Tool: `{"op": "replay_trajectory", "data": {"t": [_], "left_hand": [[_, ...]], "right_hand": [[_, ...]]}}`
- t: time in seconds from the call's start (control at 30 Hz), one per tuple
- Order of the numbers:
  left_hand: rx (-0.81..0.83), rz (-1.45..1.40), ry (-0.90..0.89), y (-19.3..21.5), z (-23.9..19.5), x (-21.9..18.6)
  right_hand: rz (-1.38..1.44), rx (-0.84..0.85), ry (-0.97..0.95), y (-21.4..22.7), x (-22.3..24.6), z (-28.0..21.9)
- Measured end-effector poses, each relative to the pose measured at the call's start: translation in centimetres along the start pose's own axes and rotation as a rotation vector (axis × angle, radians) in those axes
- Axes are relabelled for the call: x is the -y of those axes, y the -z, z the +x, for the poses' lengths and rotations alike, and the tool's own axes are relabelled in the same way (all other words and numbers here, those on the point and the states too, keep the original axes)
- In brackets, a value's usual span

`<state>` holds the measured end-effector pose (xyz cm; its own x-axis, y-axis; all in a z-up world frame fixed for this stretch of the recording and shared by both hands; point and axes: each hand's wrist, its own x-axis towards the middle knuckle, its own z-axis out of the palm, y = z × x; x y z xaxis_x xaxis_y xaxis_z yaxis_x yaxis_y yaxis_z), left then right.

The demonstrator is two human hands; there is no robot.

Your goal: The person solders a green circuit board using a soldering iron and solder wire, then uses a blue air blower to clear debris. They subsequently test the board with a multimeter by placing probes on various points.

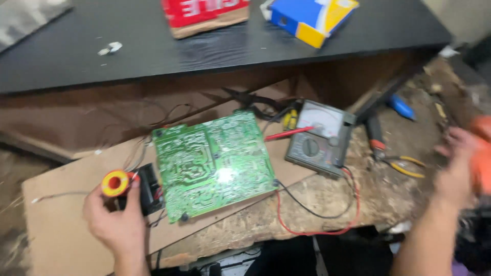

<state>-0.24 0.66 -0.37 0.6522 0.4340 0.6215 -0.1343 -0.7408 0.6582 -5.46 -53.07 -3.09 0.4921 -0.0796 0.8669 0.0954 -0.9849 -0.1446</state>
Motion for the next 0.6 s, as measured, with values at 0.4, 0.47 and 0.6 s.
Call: {"op": "replay_trajectory", "data": {"t": [0.4,0.47,0.6], "left_hand": [[0.022,-0.099,0.106,1.0,-0.7,-1.2],[0.013,-0.200,0.000,1.7,-1.2,-1.8],[-0.101,-0.283,-0.064,3.6,-3.3,-3.2]], "right_hand": [[0.082,0.472,-0.054,-6.5,-0.8,8.4],[-0.059,0.674,-0.199,-8.2,-1.1,8.6],[-0.116,0.740,-0.213,-8.7,-1.3,7.4]]}}
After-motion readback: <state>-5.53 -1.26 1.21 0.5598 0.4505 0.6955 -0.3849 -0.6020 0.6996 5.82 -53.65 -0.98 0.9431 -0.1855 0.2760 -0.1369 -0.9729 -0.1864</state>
